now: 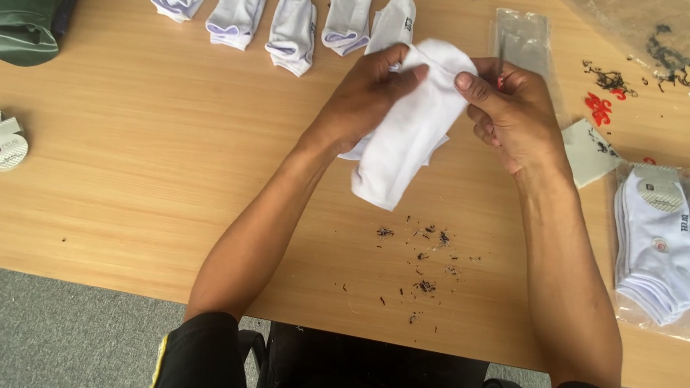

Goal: Trimming loose threads from white socks using a thread cutter, folding them, and placing them into individual plastic bags.

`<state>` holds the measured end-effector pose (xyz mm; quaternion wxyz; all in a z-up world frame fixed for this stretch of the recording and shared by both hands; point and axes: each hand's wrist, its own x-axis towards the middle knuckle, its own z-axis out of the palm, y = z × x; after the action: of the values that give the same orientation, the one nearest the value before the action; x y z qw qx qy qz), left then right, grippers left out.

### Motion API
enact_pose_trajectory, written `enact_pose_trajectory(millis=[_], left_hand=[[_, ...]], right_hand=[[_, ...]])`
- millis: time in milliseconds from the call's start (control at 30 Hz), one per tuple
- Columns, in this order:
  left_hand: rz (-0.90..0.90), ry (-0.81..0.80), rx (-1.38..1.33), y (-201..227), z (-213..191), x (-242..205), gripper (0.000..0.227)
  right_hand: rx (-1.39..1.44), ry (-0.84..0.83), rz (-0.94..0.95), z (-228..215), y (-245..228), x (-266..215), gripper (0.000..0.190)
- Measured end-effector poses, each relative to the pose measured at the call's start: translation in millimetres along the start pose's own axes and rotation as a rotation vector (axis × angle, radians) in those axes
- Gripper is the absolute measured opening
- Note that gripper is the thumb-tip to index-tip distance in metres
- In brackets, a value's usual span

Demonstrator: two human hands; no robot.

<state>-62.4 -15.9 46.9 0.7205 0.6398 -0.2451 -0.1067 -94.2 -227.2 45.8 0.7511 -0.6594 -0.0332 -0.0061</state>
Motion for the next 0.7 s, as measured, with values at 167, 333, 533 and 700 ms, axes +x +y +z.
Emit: enact_pose_trajectory(millis=[167,333,533,700], left_hand=[[0.130,0.129,0.099,-2,-4,3,0.032],[0.079,0.287,0.133,-1,-13,4,0.021],[-0.087,0.187,-0.036,-8,-13,4,0.029],[0.020,0.148,-0.146,4,-14,-4,0.016]], right_hand=[[0.003,-0.170,0.054,5,12,-14,0.016],[0.141,-0.079,0.099,16,16,-13,0.023],[-0.023,-0.110,-0.029,17,8,-24,0.024],[0.082,-0.196,-0.114,10,11,-27,0.013]])
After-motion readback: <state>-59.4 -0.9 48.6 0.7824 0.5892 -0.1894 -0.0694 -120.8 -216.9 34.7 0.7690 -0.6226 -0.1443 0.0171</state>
